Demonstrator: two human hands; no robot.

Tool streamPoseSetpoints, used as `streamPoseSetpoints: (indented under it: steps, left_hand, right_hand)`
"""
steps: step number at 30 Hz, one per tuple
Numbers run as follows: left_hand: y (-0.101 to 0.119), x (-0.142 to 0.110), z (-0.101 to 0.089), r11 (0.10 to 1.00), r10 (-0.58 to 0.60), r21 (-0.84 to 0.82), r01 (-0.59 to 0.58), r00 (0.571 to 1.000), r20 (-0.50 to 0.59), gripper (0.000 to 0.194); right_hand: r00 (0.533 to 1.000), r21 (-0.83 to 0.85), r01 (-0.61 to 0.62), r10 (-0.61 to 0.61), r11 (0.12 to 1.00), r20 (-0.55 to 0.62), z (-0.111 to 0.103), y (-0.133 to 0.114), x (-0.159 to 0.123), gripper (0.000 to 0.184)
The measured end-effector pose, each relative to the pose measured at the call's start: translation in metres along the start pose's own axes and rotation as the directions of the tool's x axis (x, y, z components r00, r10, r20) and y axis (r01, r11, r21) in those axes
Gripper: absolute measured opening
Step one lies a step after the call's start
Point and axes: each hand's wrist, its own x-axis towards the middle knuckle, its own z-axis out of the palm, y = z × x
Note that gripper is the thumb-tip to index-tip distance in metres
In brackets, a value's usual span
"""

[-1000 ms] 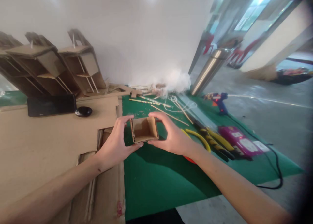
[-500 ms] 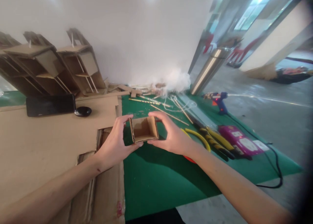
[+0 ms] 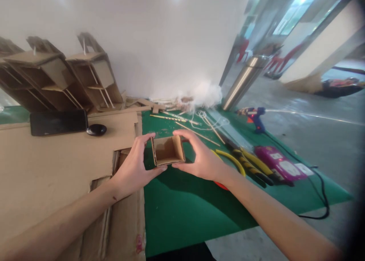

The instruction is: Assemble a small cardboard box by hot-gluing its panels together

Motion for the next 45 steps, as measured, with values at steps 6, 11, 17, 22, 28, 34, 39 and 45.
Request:
streamPoseSetpoints:
  steps: [6,11,17,22,28,34,39,45]
  left_hand:
    - [-0.0022,-0.0003,0.0005,1.0,0.002,0.008,-0.002,1.0,0.002,0.079]
    - [-0.0022,-0.0005,0.0003,1.0,-0.005,0.017,0.005,1.0,0.009,0.079]
    - [0.0016,-0.0008,-0.0012,1.0,-0.002,0.006,0.002,1.0,0.014,0.08]
    - [-0.0003,-0.0017,-0.0011,0.998,0.05,-0.033,-0.05,0.999,0.007,0.098]
    - [-0.0044,-0.0015,0.0005,0.988,0.049,-0.147,-0.045,0.998,0.024,0.099]
    - [-0.0029,-0.0011,0.0008,0.983,0.171,-0.065,-0.171,0.985,-0.001,0.094]
    - [-0.0026,-0.0012,-0.0001,0.977,0.208,0.039,-0.207,0.978,-0.002,0.077]
    - [-0.0022,0.0001,-0.0002,0.976,0.213,0.041,-0.212,0.977,-0.009,0.071]
  right_hand:
    - [1.0,-0.002,-0.008,0.008,1.0,0.007,-0.0004,-0.0017,0.0002,0.072]
    - [1.0,-0.008,-0.007,0.007,1.0,0.009,-0.001,-0.0026,0.0001,0.071]
    - [1.0,0.009,-0.004,0.004,1.0,0.005,-0.0012,-0.0018,0.0003,0.075]
    - [0.999,0.043,0.038,-0.038,0.998,-0.022,0.0001,0.0005,-0.0012,0.081]
    - [0.998,0.048,0.051,-0.049,0.998,-0.033,0.0003,0.0007,-0.0016,0.081]
    - [0.998,0.066,0.054,-0.052,0.996,-0.038,0.0007,0.0019,-0.0011,0.082]
    - [0.997,0.08,0.061,-0.057,0.995,-0.049,0.0007,0.0038,-0.0012,0.083]
    - [0.997,0.078,0.066,-0.063,0.995,-0.048,0.0007,0.005,-0.0006,0.083]
